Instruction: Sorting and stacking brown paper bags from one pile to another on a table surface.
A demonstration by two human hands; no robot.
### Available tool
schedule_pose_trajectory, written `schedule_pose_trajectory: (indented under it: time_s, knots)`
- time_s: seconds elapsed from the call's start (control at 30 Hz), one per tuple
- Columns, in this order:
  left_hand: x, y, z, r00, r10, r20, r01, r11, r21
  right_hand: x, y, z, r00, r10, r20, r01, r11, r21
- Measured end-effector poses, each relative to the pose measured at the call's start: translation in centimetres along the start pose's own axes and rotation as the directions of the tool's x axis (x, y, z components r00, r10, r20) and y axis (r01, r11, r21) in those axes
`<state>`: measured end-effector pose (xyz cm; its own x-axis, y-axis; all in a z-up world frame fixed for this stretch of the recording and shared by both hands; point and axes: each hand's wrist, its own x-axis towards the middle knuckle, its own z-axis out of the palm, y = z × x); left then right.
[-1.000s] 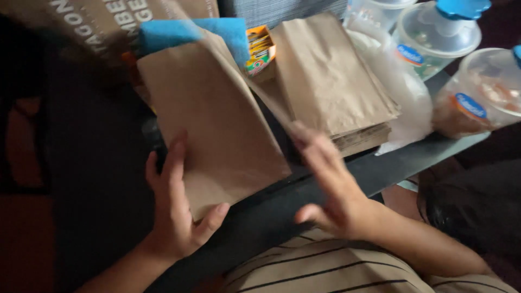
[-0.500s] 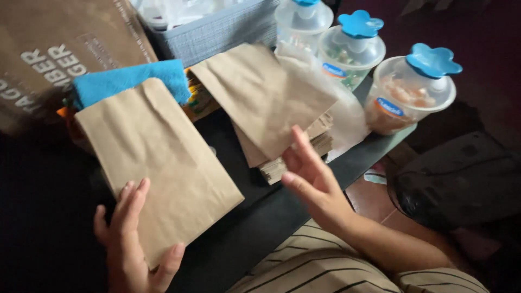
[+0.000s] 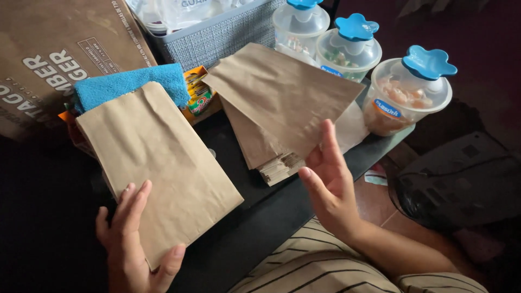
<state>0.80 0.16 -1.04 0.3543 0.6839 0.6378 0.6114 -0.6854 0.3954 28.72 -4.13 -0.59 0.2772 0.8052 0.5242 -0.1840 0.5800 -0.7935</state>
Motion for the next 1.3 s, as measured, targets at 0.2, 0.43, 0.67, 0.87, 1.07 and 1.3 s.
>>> schedule_pose_trajectory:
  time_s: [0.2, 0.43, 0.67, 0.87, 1.07, 1.3]
  knots:
    - [0.0, 0.0, 0.1, 1.000, -0.008, 0.000, 0.008, 0.999, -0.037, 0.2, 0.3, -0.2, 0.987, -0.118, -0.109, 0.106, 0.988, -0.108]
    - [0.1, 0.3, 0.0, 0.999, -0.012, -0.030, 0.011, 1.000, -0.014, -0.7, 1.3, -0.1, 0.999, -0.017, -0.034, 0.016, 1.000, -0.017]
    - [0.1, 0.0, -0.2, 1.000, 0.000, 0.019, 0.001, 1.000, -0.028, -0.9, 0.2, -0.9, 0.876, 0.482, 0.006, -0.472, 0.854, 0.219]
    - [0.0, -0.4, -0.4, 0.998, 0.039, 0.050, -0.039, 0.999, -0.015, 0.3, -0.2, -1.5, 0.874, 0.483, 0.058, -0.486, 0.872, 0.058]
    - [0.1, 0.0, -0.7, 0.997, 0.011, 0.072, -0.007, 0.999, -0.045, 2.7, -1.3, -0.3, 0.811, -0.034, 0.584, 0.523, 0.492, -0.696]
    - [-0.2, -0.4, -0.4, 0.997, 0.050, 0.063, -0.049, 0.998, -0.028, 10.0, 3.0, 0.4, 0.228, 0.383, 0.895, 0.957, 0.080, -0.278]
